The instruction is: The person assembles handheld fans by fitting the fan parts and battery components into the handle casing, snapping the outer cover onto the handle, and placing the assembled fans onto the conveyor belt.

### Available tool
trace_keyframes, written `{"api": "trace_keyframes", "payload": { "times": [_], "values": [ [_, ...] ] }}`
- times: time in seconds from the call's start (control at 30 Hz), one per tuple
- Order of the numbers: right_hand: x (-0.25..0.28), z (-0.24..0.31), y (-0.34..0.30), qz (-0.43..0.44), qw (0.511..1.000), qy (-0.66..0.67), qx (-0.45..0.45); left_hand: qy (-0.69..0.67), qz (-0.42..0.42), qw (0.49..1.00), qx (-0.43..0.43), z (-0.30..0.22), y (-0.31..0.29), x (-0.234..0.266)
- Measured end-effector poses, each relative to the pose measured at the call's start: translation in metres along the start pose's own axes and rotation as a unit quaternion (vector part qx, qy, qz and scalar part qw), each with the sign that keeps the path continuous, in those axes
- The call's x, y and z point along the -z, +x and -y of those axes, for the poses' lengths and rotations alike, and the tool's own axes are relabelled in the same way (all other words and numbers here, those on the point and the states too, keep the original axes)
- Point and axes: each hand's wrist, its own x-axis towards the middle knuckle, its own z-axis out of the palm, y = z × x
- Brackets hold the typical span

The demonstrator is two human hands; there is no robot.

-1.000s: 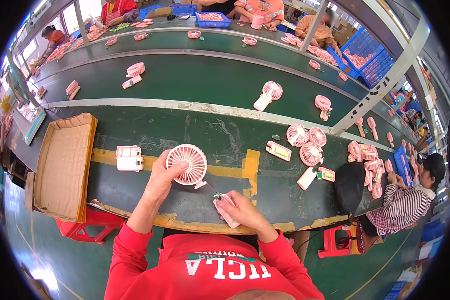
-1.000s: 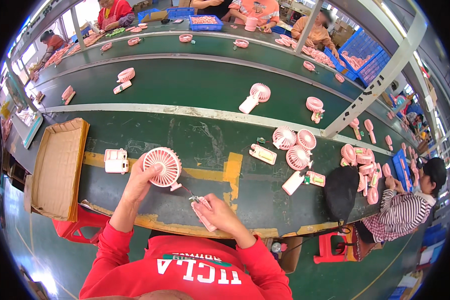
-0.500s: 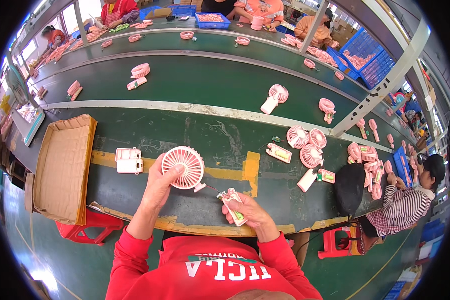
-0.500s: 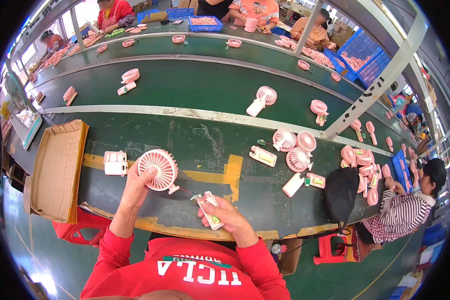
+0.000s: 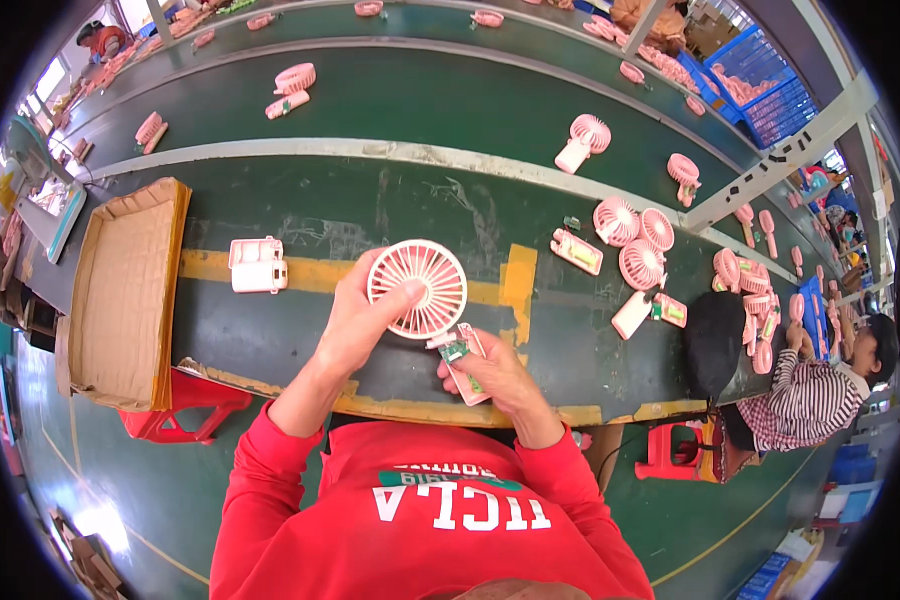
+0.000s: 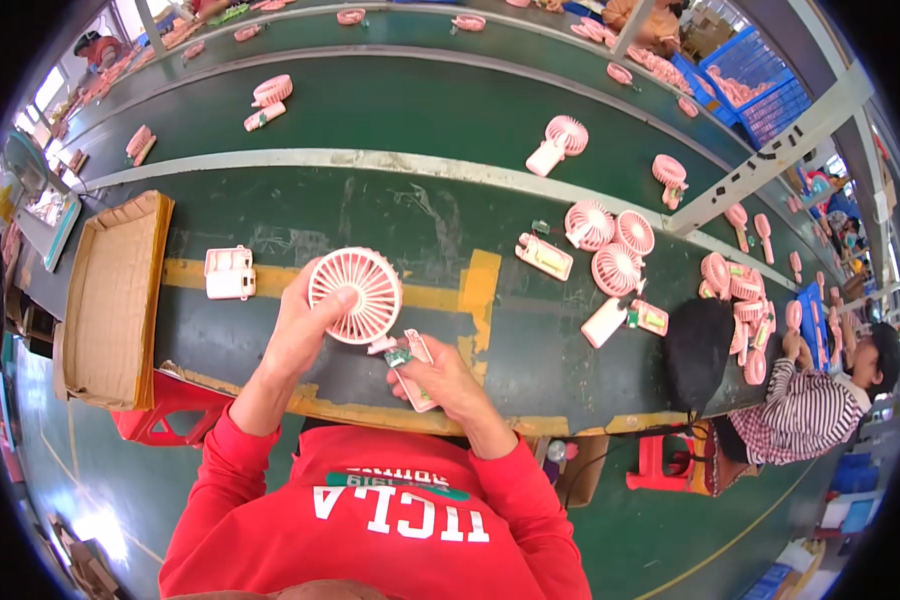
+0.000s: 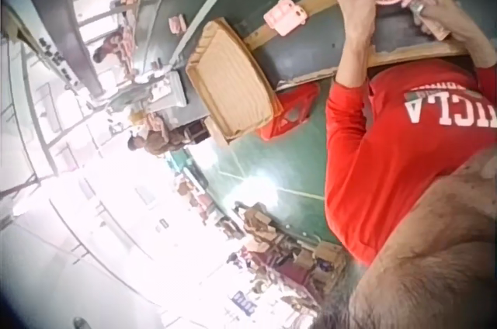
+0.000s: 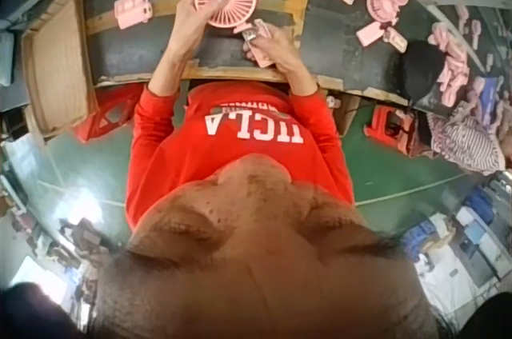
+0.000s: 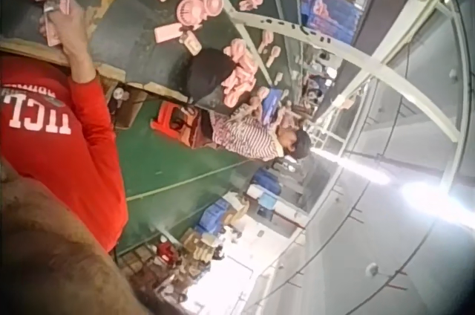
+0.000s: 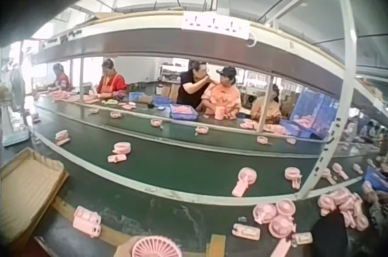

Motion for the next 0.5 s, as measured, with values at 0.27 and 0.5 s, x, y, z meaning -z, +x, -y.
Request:
{"api": "trace_keyframes", "payload": {
  "times": [0.27, 0.5],
  "values": [
    [-0.003, -0.010, -0.007, 0.023, 0.999, 0.018, 0.021, -0.008, 0.000, 1.000, 0.021, 0.019, 0.001, -0.002],
    [-0.009, -0.017, -0.006, 0.025, 0.997, 0.030, 0.070, -0.001, -0.004, 0.999, 0.037, 0.024, 0.000, -0.005]
  ]
}}
